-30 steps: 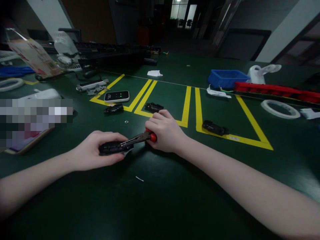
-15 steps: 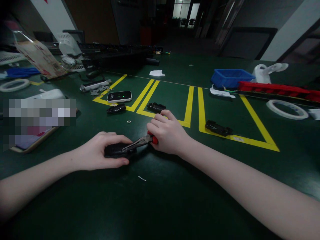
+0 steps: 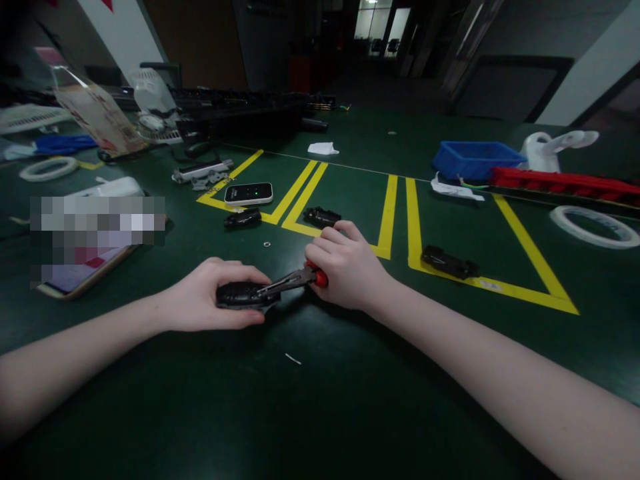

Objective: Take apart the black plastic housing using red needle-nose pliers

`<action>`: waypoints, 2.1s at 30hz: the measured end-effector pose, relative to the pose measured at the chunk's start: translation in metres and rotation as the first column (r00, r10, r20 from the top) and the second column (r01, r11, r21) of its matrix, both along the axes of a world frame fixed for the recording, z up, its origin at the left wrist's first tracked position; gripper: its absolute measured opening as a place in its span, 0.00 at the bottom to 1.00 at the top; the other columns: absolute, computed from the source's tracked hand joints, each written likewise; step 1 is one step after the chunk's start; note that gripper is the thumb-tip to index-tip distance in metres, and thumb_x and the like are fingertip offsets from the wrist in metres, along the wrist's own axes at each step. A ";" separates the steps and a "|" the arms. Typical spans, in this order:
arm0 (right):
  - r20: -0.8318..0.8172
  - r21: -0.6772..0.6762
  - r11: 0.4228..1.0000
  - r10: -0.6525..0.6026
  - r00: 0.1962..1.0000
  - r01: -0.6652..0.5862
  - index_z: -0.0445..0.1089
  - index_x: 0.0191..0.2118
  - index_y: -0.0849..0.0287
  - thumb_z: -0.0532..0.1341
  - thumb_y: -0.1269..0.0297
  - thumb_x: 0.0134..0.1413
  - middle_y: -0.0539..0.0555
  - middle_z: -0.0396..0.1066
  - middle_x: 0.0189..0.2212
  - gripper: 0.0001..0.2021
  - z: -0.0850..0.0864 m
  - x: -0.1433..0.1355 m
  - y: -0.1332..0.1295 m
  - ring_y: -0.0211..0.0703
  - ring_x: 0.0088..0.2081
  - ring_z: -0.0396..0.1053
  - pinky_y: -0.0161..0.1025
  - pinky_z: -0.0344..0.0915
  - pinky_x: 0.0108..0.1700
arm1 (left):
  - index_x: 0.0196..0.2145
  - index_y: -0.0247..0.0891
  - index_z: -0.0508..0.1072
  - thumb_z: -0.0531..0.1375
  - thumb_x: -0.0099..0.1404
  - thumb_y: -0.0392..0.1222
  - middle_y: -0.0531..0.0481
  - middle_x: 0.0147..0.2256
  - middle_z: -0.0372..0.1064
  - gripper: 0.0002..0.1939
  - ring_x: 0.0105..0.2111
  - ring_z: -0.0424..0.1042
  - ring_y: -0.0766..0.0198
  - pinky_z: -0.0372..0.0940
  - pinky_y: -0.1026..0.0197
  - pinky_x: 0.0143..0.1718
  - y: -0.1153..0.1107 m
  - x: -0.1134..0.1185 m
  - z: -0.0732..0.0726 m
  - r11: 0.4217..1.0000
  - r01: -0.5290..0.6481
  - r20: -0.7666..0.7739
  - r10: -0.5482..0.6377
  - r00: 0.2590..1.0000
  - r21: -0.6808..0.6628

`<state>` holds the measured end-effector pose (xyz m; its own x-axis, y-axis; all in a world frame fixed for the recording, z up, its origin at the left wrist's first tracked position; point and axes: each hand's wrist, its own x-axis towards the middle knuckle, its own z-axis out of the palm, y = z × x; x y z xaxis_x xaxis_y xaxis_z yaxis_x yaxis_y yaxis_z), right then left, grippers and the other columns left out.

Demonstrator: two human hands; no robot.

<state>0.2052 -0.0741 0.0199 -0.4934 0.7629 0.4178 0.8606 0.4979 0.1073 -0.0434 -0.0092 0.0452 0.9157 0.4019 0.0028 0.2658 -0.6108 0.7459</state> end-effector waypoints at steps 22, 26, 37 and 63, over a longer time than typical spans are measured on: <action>0.070 0.101 0.995 -0.011 0.998 0.004 0.65 0.32 0.56 0.56 0.64 0.54 0.56 0.73 0.30 0.03 -0.005 0.002 0.003 0.49 0.36 0.66 0.48 0.57 0.44 | 0.43 0.36 0.77 0.63 0.62 0.53 0.50 0.33 0.75 0.19 0.30 0.71 0.65 0.61 0.65 0.30 0.007 0.000 -0.007 0.992 0.012 -0.030 -0.009 1.000 0.125; 0.072 0.097 0.995 -0.029 0.997 0.022 0.65 0.31 0.56 0.56 0.64 0.53 0.55 0.73 0.29 0.03 -0.005 0.001 0.003 0.48 0.35 0.66 0.47 0.57 0.44 | 0.43 0.36 0.77 0.64 0.62 0.53 0.50 0.33 0.75 0.19 0.30 0.72 0.66 0.62 0.66 0.30 0.008 0.000 -0.006 0.995 0.005 0.004 -0.005 1.000 0.097; 0.127 0.130 0.991 -0.015 0.992 -0.002 0.66 0.32 0.57 0.57 0.66 0.54 0.55 0.72 0.30 0.03 -0.003 0.001 0.001 0.48 0.36 0.65 0.45 0.56 0.43 | 0.46 0.39 0.76 0.64 0.62 0.56 0.50 0.35 0.76 0.21 0.31 0.71 0.65 0.61 0.65 0.30 0.007 -0.001 -0.011 0.992 0.018 0.010 -0.019 1.000 0.128; -0.032 0.131 0.991 -0.024 0.999 0.027 0.67 0.41 0.61 0.58 0.63 0.55 0.58 0.72 0.37 0.09 -0.005 0.003 0.002 0.50 0.39 0.67 0.44 0.58 0.39 | 0.43 0.35 0.77 0.64 0.63 0.51 0.51 0.33 0.76 0.17 0.29 0.71 0.67 0.61 0.66 0.29 0.006 -0.003 -0.001 0.998 0.000 0.026 -0.002 1.000 0.069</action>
